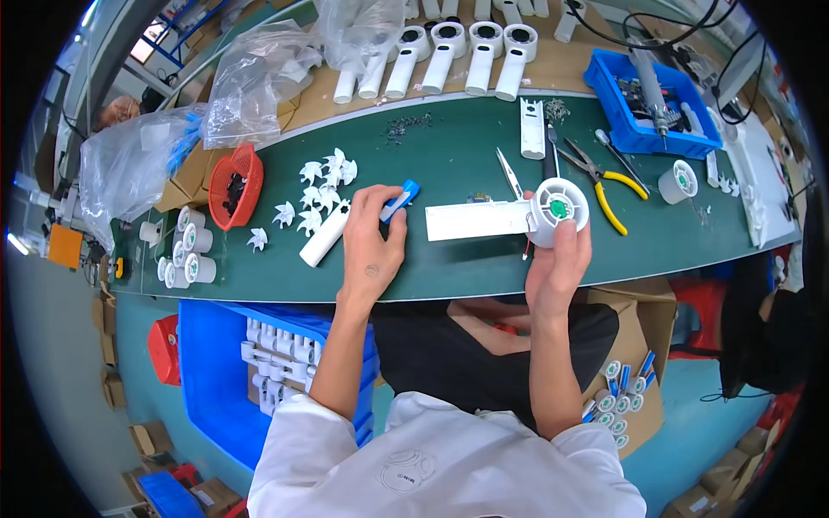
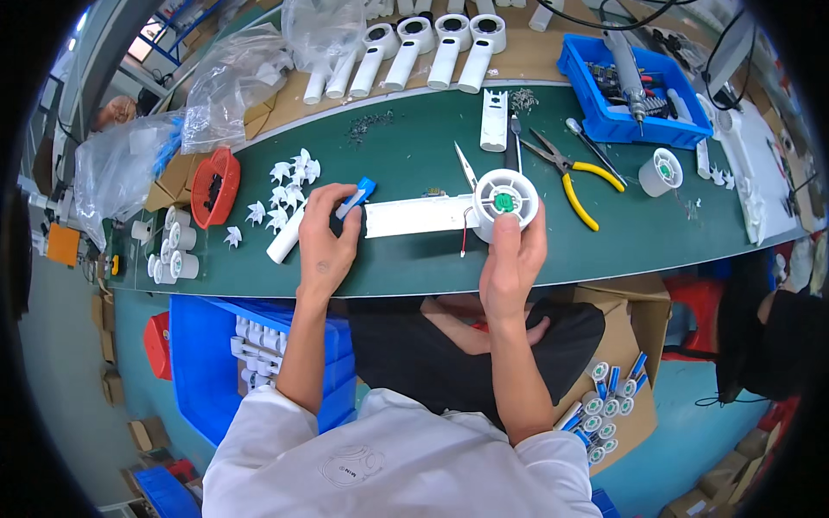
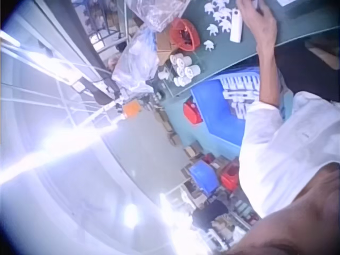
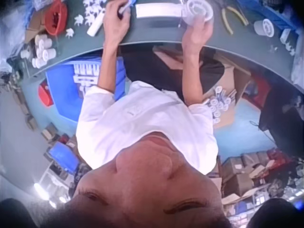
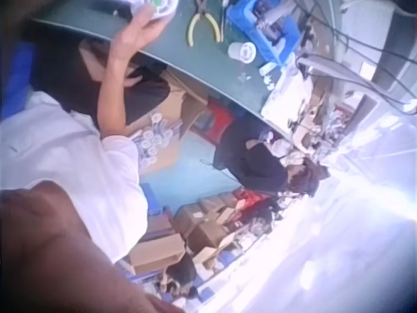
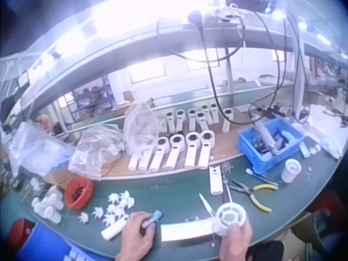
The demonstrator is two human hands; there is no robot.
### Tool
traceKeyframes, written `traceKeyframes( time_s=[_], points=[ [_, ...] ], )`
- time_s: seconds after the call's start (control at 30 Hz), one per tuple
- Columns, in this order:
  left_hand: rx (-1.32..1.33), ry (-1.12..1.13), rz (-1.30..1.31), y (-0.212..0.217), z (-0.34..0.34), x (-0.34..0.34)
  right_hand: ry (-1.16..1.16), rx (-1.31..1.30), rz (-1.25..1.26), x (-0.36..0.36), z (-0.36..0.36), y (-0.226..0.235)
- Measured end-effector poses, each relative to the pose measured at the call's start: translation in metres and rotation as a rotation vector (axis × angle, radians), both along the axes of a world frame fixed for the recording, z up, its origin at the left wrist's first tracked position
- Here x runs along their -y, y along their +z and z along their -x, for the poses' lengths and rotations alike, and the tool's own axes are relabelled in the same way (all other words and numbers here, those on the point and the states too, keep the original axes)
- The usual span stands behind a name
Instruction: Manually assemble various components of a small portable fan including the motor, blades, and housing.
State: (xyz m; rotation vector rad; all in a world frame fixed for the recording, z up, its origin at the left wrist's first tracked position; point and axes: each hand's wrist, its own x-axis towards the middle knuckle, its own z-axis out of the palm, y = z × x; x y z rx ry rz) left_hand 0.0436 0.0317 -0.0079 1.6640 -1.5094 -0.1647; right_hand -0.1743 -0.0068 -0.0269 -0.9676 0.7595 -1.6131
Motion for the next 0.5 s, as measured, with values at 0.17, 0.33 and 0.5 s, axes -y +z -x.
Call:
traceKeyframes(
  time_s=[0.17,0.33,0.5],
  points=[
    [0.050,0.027,0.040,0.004,0.007,-0.002,0.016,0.014,0.014,-0.003,0.004,-0.002],
    [-0.102,0.064,0.282,0.003,0.008,-0.011,0.137,-0.003,0.046,-0.005,0.004,-0.003],
    [0.048,-0.264,0.187,0.037,0.038,-0.035,0.322,-0.028,0.088,-0.008,0.007,0.009]
  ],
)
